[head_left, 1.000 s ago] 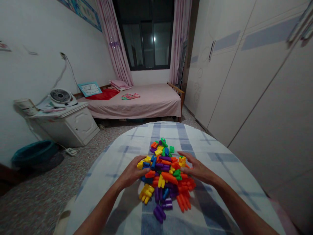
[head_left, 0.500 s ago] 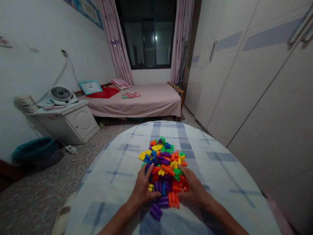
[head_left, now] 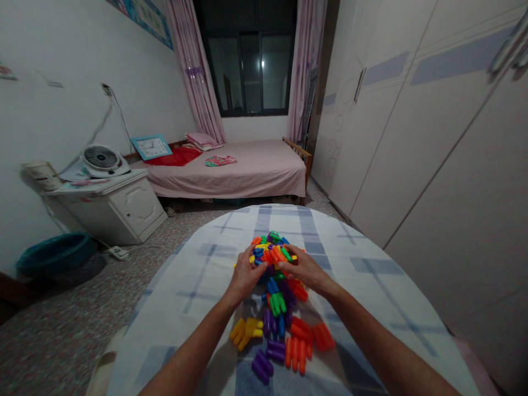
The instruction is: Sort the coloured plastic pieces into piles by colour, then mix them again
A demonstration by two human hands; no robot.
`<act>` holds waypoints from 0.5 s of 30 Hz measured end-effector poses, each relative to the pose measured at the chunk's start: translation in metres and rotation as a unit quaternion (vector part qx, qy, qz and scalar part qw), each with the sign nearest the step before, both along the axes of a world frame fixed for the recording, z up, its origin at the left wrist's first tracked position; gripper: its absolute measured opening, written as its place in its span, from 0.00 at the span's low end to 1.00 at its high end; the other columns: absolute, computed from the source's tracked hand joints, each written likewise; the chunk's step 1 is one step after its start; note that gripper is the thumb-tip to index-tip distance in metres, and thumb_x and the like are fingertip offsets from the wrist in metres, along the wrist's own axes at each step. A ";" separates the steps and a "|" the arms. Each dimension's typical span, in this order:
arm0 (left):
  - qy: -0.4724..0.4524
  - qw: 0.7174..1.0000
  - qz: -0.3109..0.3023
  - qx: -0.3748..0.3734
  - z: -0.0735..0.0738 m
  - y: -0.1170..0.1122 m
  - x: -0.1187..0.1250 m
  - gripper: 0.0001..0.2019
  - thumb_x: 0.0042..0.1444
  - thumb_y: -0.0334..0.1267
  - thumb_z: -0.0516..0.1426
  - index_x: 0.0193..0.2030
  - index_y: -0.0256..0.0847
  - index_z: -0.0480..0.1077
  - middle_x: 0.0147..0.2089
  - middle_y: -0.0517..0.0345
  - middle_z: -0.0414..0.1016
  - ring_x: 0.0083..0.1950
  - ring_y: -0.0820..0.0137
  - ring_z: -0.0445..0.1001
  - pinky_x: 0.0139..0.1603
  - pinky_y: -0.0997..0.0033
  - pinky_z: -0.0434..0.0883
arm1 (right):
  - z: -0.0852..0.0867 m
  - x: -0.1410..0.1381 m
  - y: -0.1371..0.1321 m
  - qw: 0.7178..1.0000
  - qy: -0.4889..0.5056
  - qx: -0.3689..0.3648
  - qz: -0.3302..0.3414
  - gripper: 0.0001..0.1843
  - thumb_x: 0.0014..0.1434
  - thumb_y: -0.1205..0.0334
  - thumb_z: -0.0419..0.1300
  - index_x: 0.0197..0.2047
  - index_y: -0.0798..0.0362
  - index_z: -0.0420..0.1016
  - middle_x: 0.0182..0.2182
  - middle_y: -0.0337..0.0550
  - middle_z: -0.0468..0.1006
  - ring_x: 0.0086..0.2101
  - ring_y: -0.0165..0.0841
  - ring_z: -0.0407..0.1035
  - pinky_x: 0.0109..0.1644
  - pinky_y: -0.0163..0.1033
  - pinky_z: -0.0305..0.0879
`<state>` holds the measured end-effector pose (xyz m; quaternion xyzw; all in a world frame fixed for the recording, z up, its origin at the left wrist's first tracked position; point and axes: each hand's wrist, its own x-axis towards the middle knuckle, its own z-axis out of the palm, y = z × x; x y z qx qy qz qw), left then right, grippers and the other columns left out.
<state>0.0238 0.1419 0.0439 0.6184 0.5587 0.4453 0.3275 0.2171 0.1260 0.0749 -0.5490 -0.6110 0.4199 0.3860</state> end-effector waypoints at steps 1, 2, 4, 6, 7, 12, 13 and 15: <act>0.025 0.999 0.016 0.017 0.002 0.007 -0.004 0.29 0.48 0.42 0.60 0.58 0.39 0.64 0.50 0.49 0.67 0.31 0.75 0.70 0.41 0.66 0.73 | 0.003 0.003 0.007 0.999 -0.029 0.019 0.000 0.33 0.48 0.49 0.64 0.56 0.51 0.69 0.49 0.47 0.74 0.43 0.40 0.71 0.48 0.47 0.68; 0.049 0.998 0.030 0.037 0.003 0.015 -0.009 0.29 0.49 0.43 0.59 0.59 0.38 0.64 0.52 0.47 0.66 0.31 0.74 0.70 0.42 0.64 0.73 | 0.005 0.007 0.016 0.997 -0.062 0.037 -0.004 0.32 0.49 0.48 0.63 0.55 0.52 0.70 0.49 0.49 0.74 0.44 0.40 0.70 0.49 0.47 0.67; 0.087 0.992 0.045 0.073 0.001 0.032 -0.019 0.27 0.52 0.46 0.56 0.58 0.37 0.64 0.55 0.45 0.63 0.35 0.71 0.72 0.46 0.62 0.73 | 0.004 0.015 0.035 0.990 -0.126 0.062 -0.013 0.28 0.53 0.48 0.60 0.54 0.54 0.71 0.49 0.51 0.74 0.44 0.40 0.70 0.52 0.48 0.65; 0.110 0.990 0.033 0.079 -0.007 0.052 -0.028 0.25 0.54 0.47 0.54 0.56 0.37 0.66 0.58 0.43 0.61 0.46 0.64 0.73 0.50 0.60 0.71 | -0.001 0.020 0.057 0.984 -0.164 0.071 -0.014 0.26 0.57 0.49 0.56 0.55 0.55 0.71 0.50 0.52 0.73 0.47 0.40 0.69 0.55 0.47 0.62; 0.119 0.990 0.017 0.069 -0.013 0.063 -0.031 0.24 0.55 0.48 0.53 0.55 0.37 0.67 0.60 0.42 0.60 0.53 0.61 0.70 0.53 0.58 0.69 | -0.006 0.021 0.069 0.982 -0.174 0.073 -0.011 0.25 0.58 0.51 0.55 0.55 0.55 0.70 0.51 0.53 0.72 0.49 0.40 0.68 0.57 0.47 0.60; 0.132 0.989 -0.065 0.025 -0.041 0.104 -0.030 0.21 0.57 0.50 0.51 0.49 0.38 0.72 0.58 0.42 0.67 0.65 0.55 0.59 0.64 0.52 0.57 | -0.033 0.013 0.119 0.980 -0.185 0.067 0.026 0.25 0.58 0.53 0.55 0.57 0.54 0.68 0.58 0.50 0.67 0.59 0.40 0.58 0.65 0.48 0.48; 0.129 0.988 -0.078 0.027 -0.045 0.109 -0.026 0.20 0.57 0.51 0.51 0.47 0.39 0.72 0.57 0.44 0.69 0.64 0.56 0.61 0.64 0.53 0.58 | -0.038 0.010 0.126 0.980 -0.186 0.062 0.035 0.25 0.58 0.53 0.55 0.57 0.54 0.68 0.59 0.50 0.67 0.60 0.41 0.57 0.65 0.48 0.47; 0.121 0.987 -0.104 0.033 -0.048 0.116 -0.017 0.19 0.56 0.51 0.52 0.45 0.40 0.73 0.54 0.46 0.72 0.62 0.58 0.64 0.63 0.57 0.60 | -0.047 0.003 0.137 0.980 -0.186 0.054 0.055 0.26 0.59 0.51 0.55 0.57 0.54 0.68 0.59 0.50 0.66 0.61 0.42 0.56 0.65 0.49 0.47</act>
